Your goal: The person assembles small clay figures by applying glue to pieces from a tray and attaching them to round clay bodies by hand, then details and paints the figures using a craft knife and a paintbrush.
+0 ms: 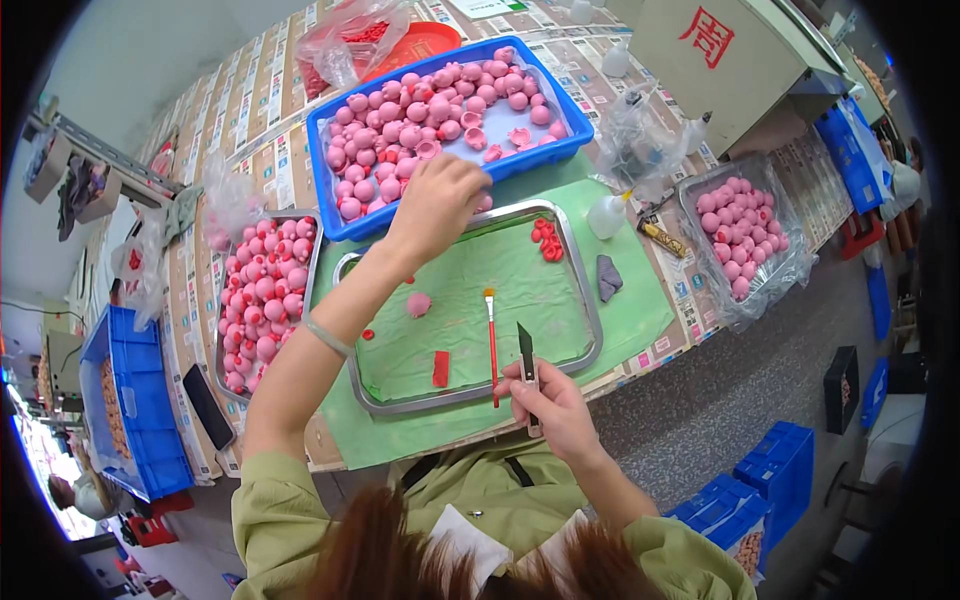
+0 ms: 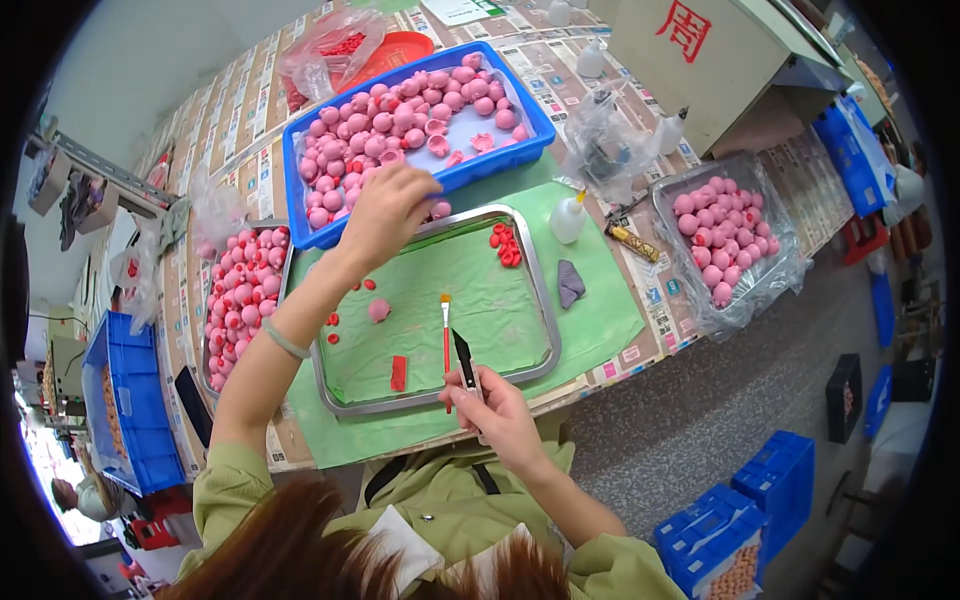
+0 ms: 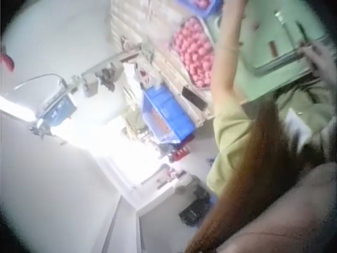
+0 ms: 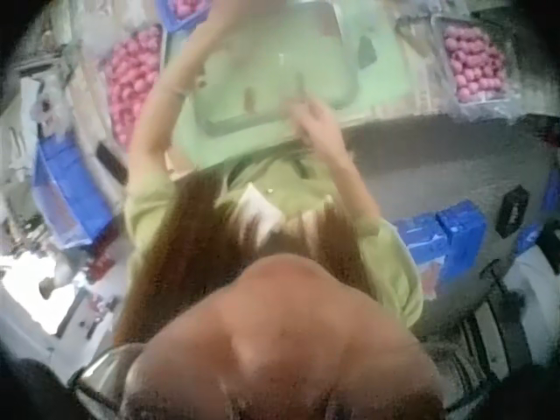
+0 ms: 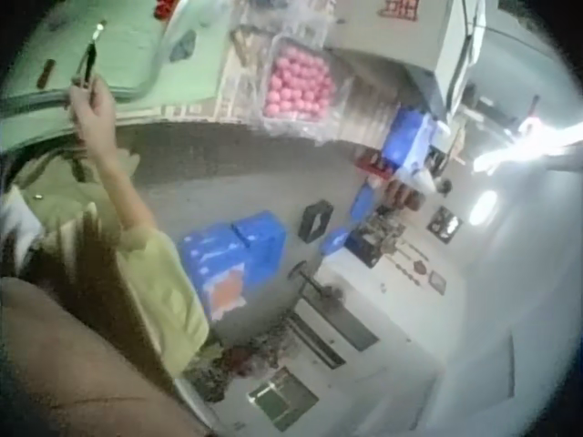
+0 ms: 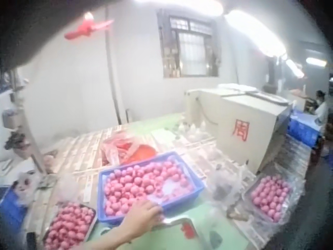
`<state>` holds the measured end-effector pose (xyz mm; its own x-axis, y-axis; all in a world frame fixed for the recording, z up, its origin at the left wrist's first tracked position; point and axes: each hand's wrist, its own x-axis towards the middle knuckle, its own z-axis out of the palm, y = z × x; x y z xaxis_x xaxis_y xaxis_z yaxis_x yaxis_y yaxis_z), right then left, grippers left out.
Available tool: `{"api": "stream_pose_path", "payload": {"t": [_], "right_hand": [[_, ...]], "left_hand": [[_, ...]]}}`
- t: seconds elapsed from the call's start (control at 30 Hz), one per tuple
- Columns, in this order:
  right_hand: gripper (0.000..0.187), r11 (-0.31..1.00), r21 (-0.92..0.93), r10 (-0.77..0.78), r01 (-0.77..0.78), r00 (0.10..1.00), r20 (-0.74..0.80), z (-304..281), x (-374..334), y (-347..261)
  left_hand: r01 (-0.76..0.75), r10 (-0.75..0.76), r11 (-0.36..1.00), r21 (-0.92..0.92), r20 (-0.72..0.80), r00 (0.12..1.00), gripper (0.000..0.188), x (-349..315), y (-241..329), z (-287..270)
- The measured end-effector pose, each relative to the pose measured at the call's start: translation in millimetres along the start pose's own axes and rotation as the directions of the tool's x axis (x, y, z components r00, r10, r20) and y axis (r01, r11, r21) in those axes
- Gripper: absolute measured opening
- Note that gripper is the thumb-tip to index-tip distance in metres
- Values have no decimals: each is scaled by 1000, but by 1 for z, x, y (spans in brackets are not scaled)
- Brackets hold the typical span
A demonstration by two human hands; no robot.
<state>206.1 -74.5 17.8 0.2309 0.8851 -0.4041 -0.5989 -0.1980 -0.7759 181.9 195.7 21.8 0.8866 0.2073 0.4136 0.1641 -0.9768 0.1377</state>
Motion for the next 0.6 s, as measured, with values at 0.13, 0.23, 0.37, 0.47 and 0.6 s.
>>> {"api": "stream_pose_path", "payload": {"t": [0.13,0.23,0.37,0.47,0.6], "right_hand": [[21,1000,15,24,-24,999,24,-4,4,-6],[21,999,44,12,-13,1000,4,-10,5,-9],[19,997,67,32,-28,998,-58,-21,5,-15],[22,998,69,4,1,997,-72,-28,6,-13],[22,998,57,18,-16,999,-48,-27,10,-15]], "left_hand": [[182,-205,949,-258,-67,976,23,62,-20,24],[268,-305,887,-376,-40,952,26,105,-47,69],[364,-337,875,-319,138,931,33,136,-47,100],[453,-415,860,-234,194,889,37,148,-44,98],[384,-440,817,-430,-35,898,34,122,-48,85]]}}
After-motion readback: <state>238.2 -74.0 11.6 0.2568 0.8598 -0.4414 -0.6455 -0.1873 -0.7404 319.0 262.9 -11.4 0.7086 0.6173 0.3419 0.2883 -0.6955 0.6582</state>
